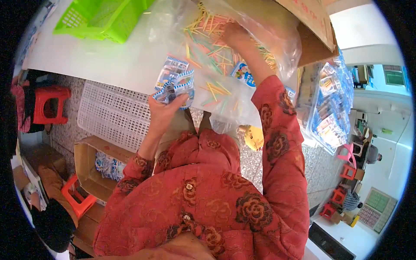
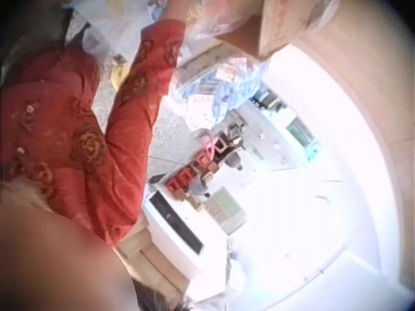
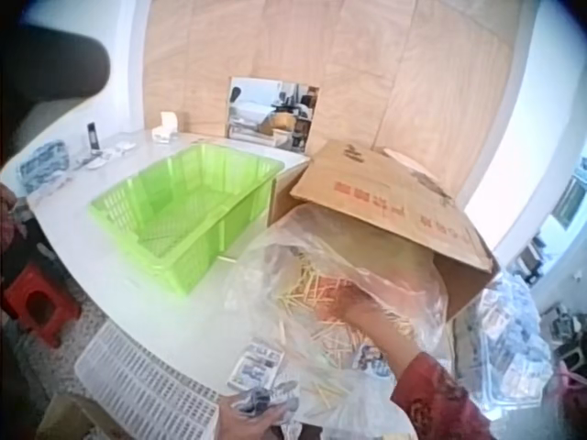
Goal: Packaging small colorful sticks into plastic bags.
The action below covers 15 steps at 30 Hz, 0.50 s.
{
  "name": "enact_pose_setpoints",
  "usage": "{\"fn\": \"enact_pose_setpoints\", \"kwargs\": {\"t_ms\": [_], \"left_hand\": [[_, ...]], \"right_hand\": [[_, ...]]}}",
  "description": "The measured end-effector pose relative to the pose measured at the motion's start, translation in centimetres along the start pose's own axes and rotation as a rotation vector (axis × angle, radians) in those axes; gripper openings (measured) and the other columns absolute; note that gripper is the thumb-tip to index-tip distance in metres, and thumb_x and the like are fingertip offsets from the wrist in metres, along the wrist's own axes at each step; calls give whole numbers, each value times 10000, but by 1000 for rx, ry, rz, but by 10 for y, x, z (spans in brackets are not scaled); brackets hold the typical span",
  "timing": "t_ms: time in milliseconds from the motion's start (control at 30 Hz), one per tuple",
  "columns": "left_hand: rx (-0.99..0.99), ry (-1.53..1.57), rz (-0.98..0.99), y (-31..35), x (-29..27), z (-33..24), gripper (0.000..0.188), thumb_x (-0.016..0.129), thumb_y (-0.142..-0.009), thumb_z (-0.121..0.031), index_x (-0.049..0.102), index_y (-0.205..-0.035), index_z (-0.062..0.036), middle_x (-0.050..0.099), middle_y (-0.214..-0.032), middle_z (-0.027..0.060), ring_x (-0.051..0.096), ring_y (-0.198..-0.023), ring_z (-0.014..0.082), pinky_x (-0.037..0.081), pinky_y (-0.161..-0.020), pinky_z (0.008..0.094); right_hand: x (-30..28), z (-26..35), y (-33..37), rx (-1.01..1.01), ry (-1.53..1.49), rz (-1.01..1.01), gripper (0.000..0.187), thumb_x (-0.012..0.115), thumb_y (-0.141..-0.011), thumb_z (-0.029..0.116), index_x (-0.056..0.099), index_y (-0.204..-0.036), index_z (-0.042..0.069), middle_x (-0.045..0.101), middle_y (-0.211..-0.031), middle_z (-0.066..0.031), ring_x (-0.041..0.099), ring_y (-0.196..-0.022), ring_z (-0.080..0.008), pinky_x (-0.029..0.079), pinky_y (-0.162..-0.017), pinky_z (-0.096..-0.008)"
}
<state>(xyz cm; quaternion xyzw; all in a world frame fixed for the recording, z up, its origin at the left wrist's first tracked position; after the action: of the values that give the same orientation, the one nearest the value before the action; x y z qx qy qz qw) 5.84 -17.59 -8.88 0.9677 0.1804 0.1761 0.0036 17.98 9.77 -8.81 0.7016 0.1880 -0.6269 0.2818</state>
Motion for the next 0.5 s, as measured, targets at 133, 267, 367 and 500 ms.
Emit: {"fn": "enact_pose_setpoints", "kwargs": {"t_ms": [133,267,367,500], "left_hand": [[-14,13,14,0,2,0,183,672,-781,-41,654,-951,25,651,-812,5,560,-721,38,464,-647,195],[1,29,20,-1,4,-1,188,672,-780,-41,653,-954,29,652,-816,10,561,-724,42,467,-653,200],[-10,0,13,0,1,-2,192,672,-780,-41,652,-959,28,651,-820,10,561,-725,43,467,-653,201],[3,0,13,0,0,-2,197,673,-780,-43,652,-962,29,652,-826,12,562,-724,44,467,-650,202]], "right_hand": [[6,-3,-3,124,21,-98,294,540,-795,169,593,-995,-40,607,-1035,-213,574,-1007,-319,458,-858,-423],[17,-6,-5,109,9,-103,387,553,-830,271,531,-1079,-25,586,-1066,-200,556,-1024,-323,456,-857,-426],[13,11,7,76,11,-132,297,498,-783,93,521,-1052,-32,604,-1016,-205,569,-1005,-334,479,-822,-431],[11,11,17,6,-79,-162,361,498,-772,56,460,-1115,-50,590,-1033,-221,580,-965,-353,486,-803,-430]]}}
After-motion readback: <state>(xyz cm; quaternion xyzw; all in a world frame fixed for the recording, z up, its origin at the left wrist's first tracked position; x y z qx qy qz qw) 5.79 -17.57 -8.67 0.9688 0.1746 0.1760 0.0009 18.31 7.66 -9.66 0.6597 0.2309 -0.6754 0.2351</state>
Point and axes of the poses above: each hand's wrist, its own y-axis away from the middle knuckle, its own x-axis out of the palm, z = x × y, the point moved 3 cm from there along -y, towards the middle knuckle
